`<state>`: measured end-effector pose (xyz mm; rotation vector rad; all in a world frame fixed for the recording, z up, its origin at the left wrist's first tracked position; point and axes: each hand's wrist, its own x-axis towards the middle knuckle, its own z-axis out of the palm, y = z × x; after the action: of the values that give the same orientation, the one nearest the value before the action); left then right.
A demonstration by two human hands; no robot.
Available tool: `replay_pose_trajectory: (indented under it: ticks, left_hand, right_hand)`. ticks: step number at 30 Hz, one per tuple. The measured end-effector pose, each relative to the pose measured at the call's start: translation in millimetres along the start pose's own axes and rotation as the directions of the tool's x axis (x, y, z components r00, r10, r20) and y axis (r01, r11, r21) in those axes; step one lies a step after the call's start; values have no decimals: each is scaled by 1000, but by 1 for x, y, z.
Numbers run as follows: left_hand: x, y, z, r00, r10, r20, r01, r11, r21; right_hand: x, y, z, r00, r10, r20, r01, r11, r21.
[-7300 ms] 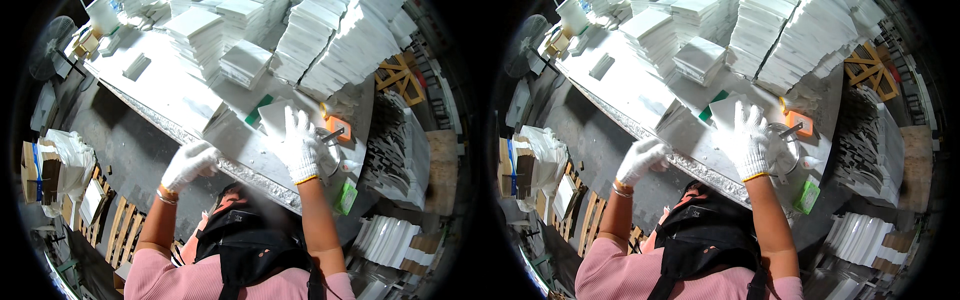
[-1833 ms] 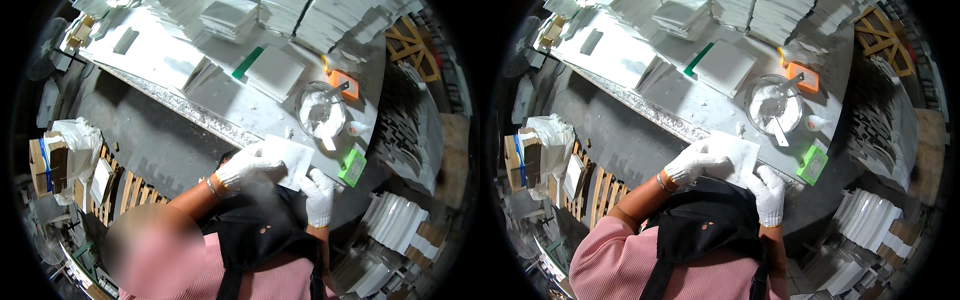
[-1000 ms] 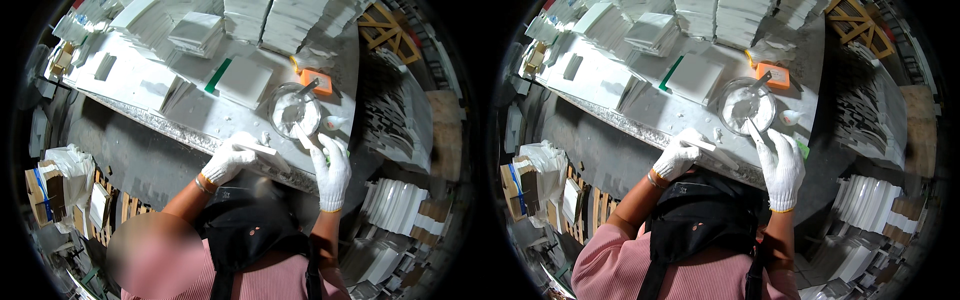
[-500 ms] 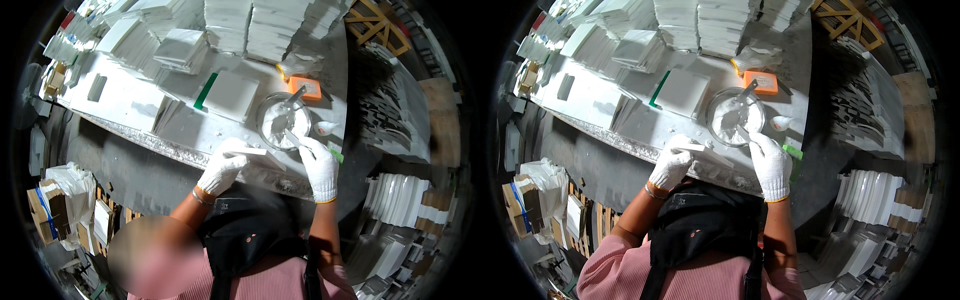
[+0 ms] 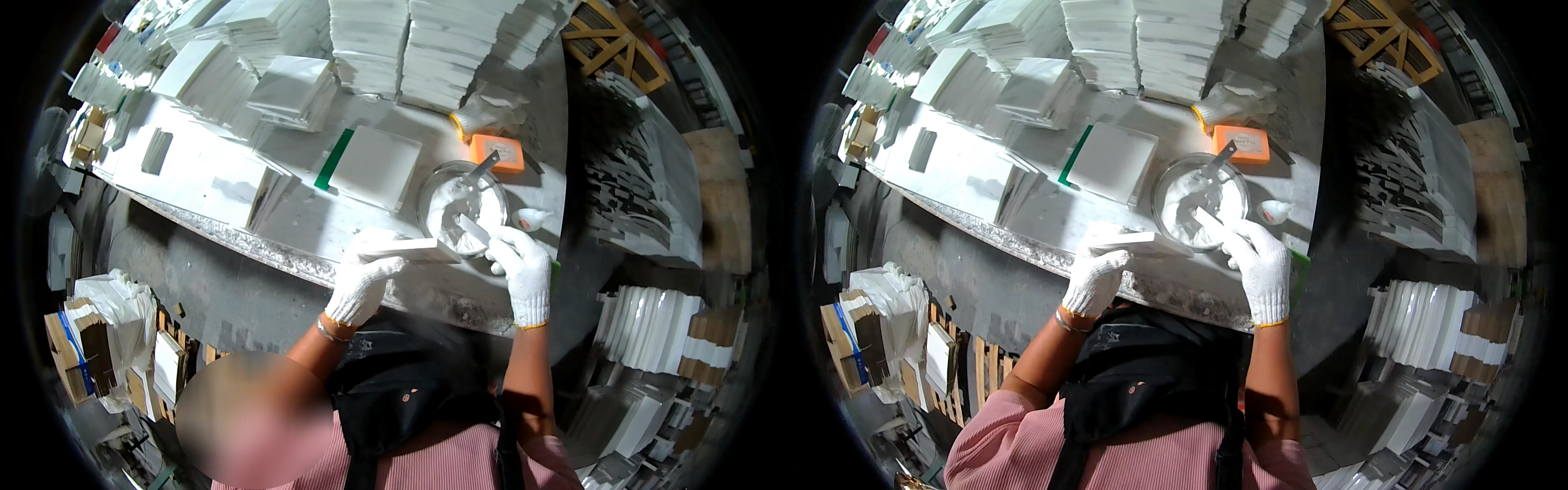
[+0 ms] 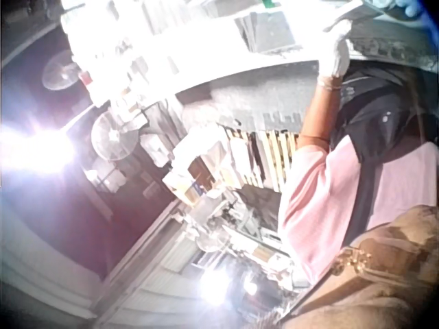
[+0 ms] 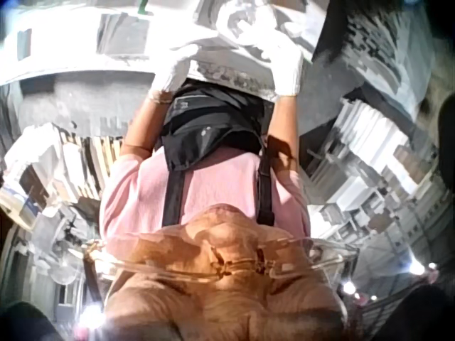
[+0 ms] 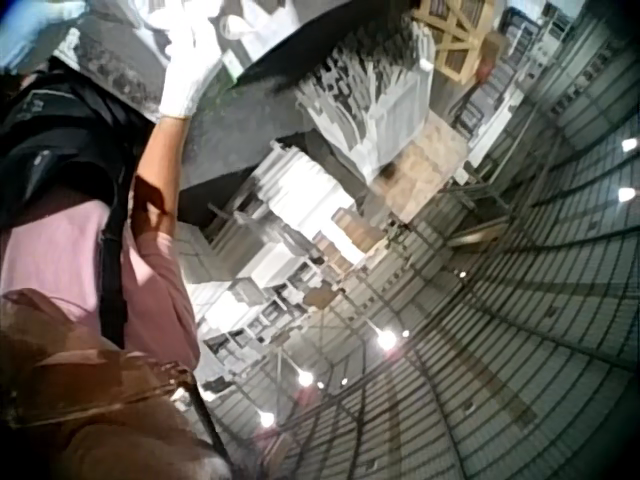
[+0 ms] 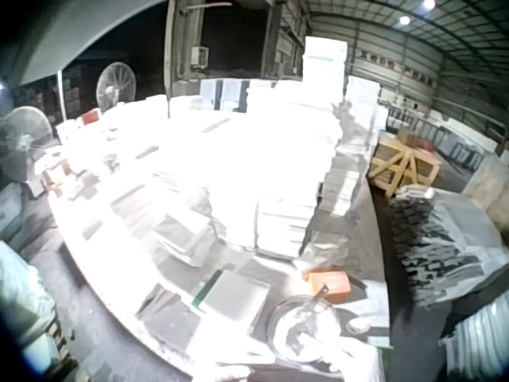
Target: The person picks up white rectangular tiles from a stack, applies a white paste to the edges using a small metal spatula, and smooths the edges with a green sanding block. The person repeats this process for multiple tiles, placing finished tiles back on the table.
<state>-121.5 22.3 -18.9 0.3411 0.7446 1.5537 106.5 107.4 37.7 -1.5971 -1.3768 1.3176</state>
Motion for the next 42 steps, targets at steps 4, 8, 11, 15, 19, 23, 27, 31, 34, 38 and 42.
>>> replay_pose_trajectory:
  ticks: [4, 8, 11, 15, 19, 23, 27, 31, 34, 38, 42]
  left_hand:
    - [0, 6, 10, 999, 38, -5, -38, 999, 4]
    - [8, 10, 23, 994, 97, 47, -97, 995, -3]
    - [14, 4, 30, 986, 166, 18, -166, 986, -11]
    - [17, 0, 39, 988, 143, -53, -144, 989, -22]
    - [20, -8, 40, 985, 172, -35, -171, 985, 23]
    - [21, -11, 44, 981, 178, -78, -165, 975, 151]
    - [23, -11, 48, 979, 190, -77, -172, 964, 202]
    - [26, -14, 47, 972, 225, -63, -207, 954, 215]
    - [26, -15, 48, 970, 233, -72, -208, 945, 254]
    - [26, -14, 49, 970, 231, -77, -211, 955, 209]
    - [26, -12, 50, 971, 218, -95, -188, 948, 258]
  right_hand:
    - [-11, -19, -8, 998, 43, -55, -42, 999, 27]
    - [-23, -39, -12, 986, -45, -162, 63, 992, 108]
    - [-33, -52, -16, 986, -12, -168, 53, 969, 242]
    - [-46, -73, -16, 981, -40, -188, 81, 974, 213]
    - [-47, -79, -11, 977, -68, -201, 116, 964, 238]
    - [-48, -74, -13, 980, -79, -181, 124, 959, 256]
    - [-51, -77, -10, 978, -78, -192, 120, 969, 218]
    - [-51, -77, -8, 976, -96, -193, 135, 971, 199]
    - [-52, -78, -6, 970, -126, -207, 161, 974, 161]
    - [-52, -77, -5, 967, -146, -209, 178, 973, 145]
    - [-54, -78, -4, 964, -159, -212, 183, 978, 98]
